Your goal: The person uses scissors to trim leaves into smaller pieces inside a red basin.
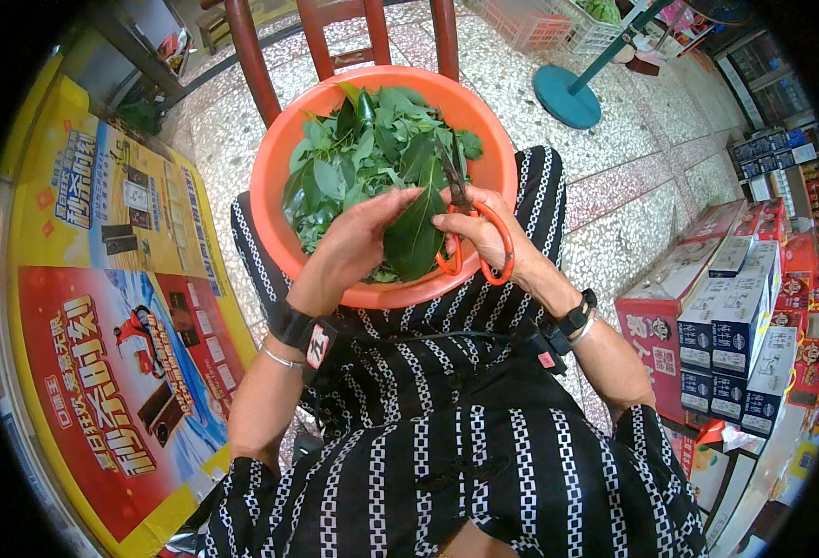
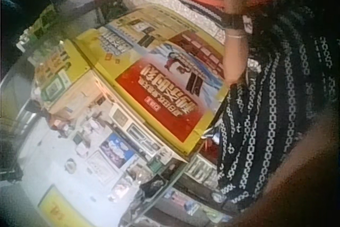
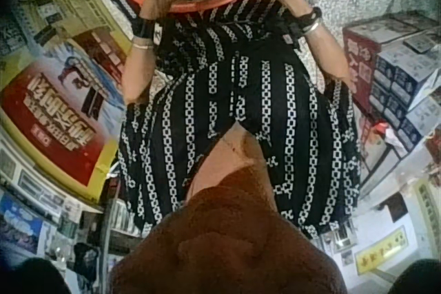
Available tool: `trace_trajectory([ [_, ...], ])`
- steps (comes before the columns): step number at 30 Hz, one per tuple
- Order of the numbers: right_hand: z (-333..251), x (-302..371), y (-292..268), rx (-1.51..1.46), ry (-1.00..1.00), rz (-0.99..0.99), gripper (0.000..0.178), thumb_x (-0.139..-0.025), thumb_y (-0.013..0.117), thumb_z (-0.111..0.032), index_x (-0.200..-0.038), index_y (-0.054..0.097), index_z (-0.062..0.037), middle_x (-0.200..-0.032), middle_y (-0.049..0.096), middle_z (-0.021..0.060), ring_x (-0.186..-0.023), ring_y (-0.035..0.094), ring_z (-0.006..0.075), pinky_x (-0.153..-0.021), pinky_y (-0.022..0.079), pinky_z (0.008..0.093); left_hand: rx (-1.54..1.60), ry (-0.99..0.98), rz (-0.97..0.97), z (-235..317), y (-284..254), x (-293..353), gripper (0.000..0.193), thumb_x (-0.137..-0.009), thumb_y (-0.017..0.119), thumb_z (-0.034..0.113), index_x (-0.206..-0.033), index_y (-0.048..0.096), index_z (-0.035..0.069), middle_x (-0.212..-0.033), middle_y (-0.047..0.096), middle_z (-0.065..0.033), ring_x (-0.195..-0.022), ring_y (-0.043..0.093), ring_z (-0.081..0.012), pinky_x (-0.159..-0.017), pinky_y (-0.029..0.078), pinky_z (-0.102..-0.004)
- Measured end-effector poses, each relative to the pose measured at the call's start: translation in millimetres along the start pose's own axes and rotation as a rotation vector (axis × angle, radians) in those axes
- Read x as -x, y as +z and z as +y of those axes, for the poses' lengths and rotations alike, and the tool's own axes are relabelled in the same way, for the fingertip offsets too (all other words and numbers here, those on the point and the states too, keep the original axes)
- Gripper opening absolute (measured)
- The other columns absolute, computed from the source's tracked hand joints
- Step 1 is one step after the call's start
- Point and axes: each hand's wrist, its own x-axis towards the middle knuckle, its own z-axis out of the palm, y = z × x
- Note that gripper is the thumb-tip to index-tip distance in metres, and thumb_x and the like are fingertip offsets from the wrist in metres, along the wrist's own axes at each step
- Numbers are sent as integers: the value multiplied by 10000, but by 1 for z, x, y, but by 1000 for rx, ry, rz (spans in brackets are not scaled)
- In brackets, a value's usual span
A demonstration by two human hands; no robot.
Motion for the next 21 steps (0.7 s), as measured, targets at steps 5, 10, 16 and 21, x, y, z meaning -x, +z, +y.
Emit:
trace_trajectory([
  [5,10,0,-4,53,8,15,44,-846,585,-56,-841,560,-21,-684,568,19,-581,560,96,-545,462,233,-236,33,78,-23,7,6,377,-986,456,208,-1297,472,-5,-1132,596,-41,-1017,577,-115,-906,476,-259],
  [10,22,3,6,90,-5,61,55,-826,551,-61,-797,528,-20,-654,586,46,-542,590,120,-482,468,249,-514,218,316,-54,12,3,332,-957,525,174,-1224,550,-21,-1054,631,-33,-934,568,-78,-815,464,-222],
  [16,17,11,7,10,186,-49,49,-869,531,-51,-871,560,-12,-682,581,38,-544,566,111,-483,459,240,-579,301,507,-67,5,10,222,-918,586,137,-1057,638,-28,-920,657,-15,-787,570,-65,-701,465,-213],
  [21,11,12,5,53,162,10,169,-863,621,-164,-921,566,-15,-655,584,31,-519,555,89,-455,443,223,-688,238,443,-63,-3,13,184,-923,562,108,-1033,642,-16,-897,654,-8,-758,568,-60,-670,463,-208],
])
